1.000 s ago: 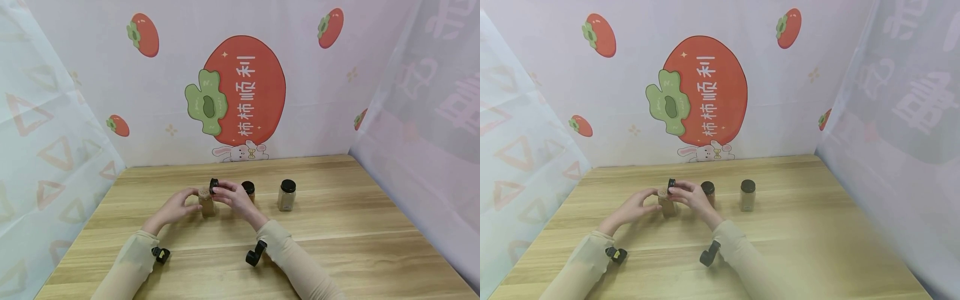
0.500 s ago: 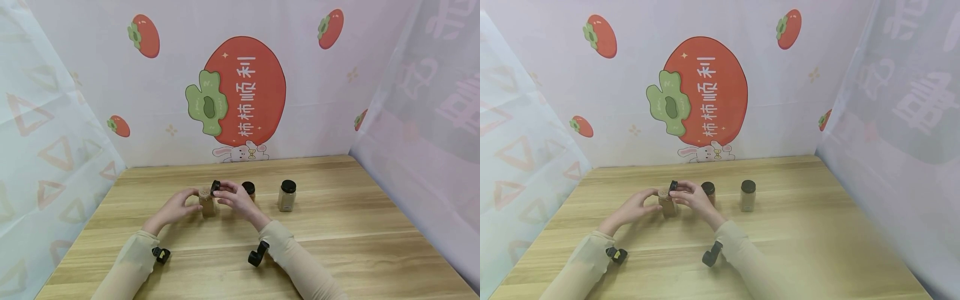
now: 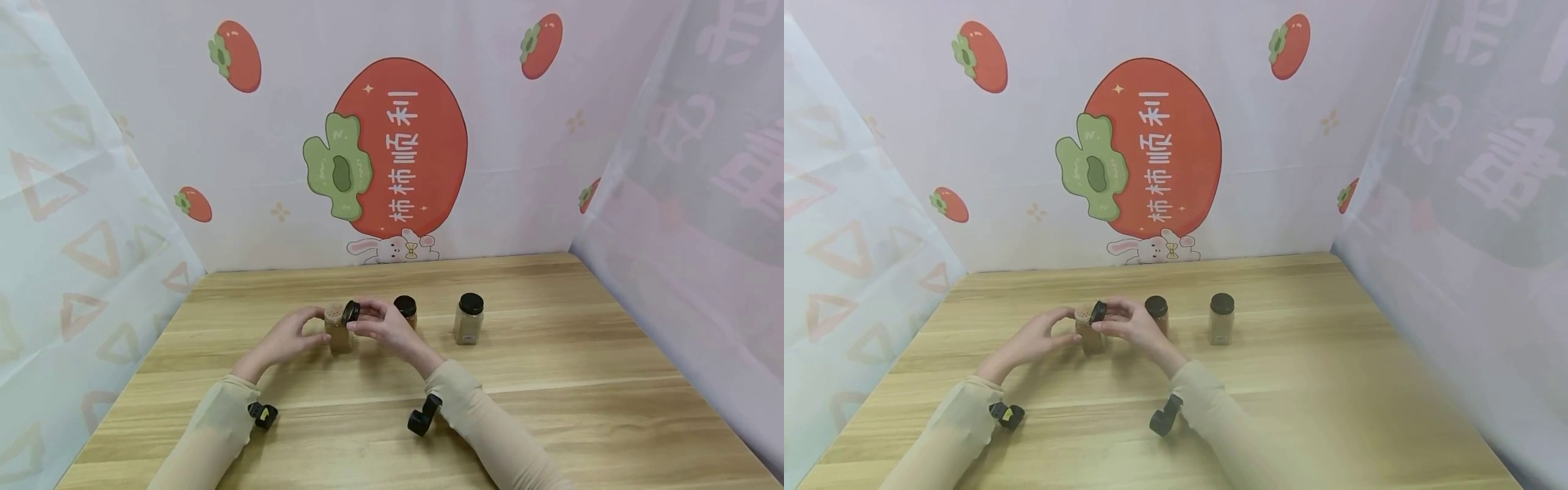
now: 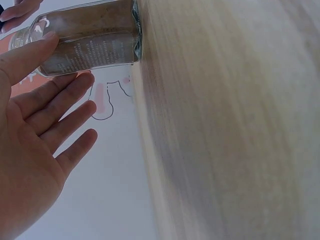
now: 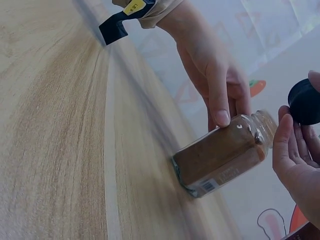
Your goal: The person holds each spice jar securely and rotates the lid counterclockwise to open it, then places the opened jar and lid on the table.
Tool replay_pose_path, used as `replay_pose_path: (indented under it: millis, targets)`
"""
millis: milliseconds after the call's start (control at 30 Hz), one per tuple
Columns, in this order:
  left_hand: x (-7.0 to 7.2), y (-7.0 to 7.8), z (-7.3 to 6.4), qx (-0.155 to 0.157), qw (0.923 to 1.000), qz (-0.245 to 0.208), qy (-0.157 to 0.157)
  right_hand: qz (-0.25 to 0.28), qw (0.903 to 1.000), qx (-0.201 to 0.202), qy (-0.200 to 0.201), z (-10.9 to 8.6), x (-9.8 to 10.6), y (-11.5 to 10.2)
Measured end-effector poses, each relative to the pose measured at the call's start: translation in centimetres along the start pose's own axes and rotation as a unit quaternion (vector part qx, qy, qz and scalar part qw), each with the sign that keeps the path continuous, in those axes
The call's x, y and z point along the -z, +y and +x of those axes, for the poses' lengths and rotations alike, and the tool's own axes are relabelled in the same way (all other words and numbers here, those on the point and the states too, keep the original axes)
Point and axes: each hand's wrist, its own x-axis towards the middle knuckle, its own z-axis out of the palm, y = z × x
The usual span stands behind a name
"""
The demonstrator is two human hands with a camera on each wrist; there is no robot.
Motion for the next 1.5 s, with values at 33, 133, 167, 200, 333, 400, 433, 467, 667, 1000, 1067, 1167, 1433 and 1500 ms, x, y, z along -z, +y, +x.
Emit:
replay_pose_path:
  millis: [33, 133, 167, 200, 333, 400, 433, 467, 667, 1000, 1067, 1167, 1433, 1500]
  targets:
    - [0.00, 0.01, 0.01, 0.001, 1.0000, 0.000, 0.000, -0.006, 1.0000, -0.001, 0.000, -0.02, 0.00, 0.04]
    - [-0.02, 0.04, 0.01, 0.002, 1.0000, -0.001, 0.000, -0.019, 0.9998, -0.001, -0.005, -0.08, 0.02, 0.17]
    - [-0.04, 0.04, 0.01, 0.002, 1.0000, -0.001, 0.000, -0.023, 0.9997, -0.002, -0.006, -0.12, 0.01, 0.18]
    - [-0.06, 0.03, 0.03, 0.002, 1.0000, -0.002, 0.000, -0.027, 0.9996, -0.001, -0.009, -0.12, 0.01, 0.23]
    - [-0.17, -0.15, 0.07, -0.003, 1.0000, 0.001, 0.000, -0.039, 0.9990, 0.003, -0.021, -0.14, 0.09, 0.35]
    - [-0.22, -0.26, 0.10, -0.003, 1.0000, 0.002, 0.001, -0.043, 0.9987, 0.005, -0.026, -0.16, 0.13, 0.38]
    - [-0.24, -0.32, 0.12, -0.005, 1.0000, 0.003, 0.001, -0.042, 0.9987, 0.006, -0.027, -0.19, 0.17, 0.38]
    - [-0.26, -0.35, 0.14, -0.005, 1.0000, 0.003, 0.002, -0.044, 0.9986, 0.007, -0.028, -0.21, 0.19, 0.38]
    - [-0.24, -0.28, 0.22, -0.006, 0.9999, 0.009, 0.002, -0.047, 0.9985, 0.004, -0.028, -0.36, 0.30, 0.41]
    - [-0.13, -0.21, 0.25, -0.004, 0.9999, 0.011, 0.001, -0.108, 0.9936, -0.007, -0.030, -0.46, 0.43, 0.24]
    - [-0.09, -0.20, 0.26, -0.005, 0.9999, 0.009, 0.001, -0.120, 0.9922, -0.009, -0.034, -0.41, 0.51, 0.33]
    - [-0.05, -0.21, 0.27, -0.006, 1.0000, 0.006, 0.000, -0.137, 0.9896, -0.012, -0.042, -0.32, 0.56, 0.45]
    - [-0.04, -0.21, 0.23, -0.003, 0.9999, 0.010, 0.000, -0.155, 0.9855, -0.008, -0.068, -0.24, 0.51, 0.79]
    - [-0.07, -0.21, 0.24, -0.006, 0.9999, 0.009, 0.002, -0.164, 0.9836, 0.001, -0.076, -0.26, 0.48, 0.88]
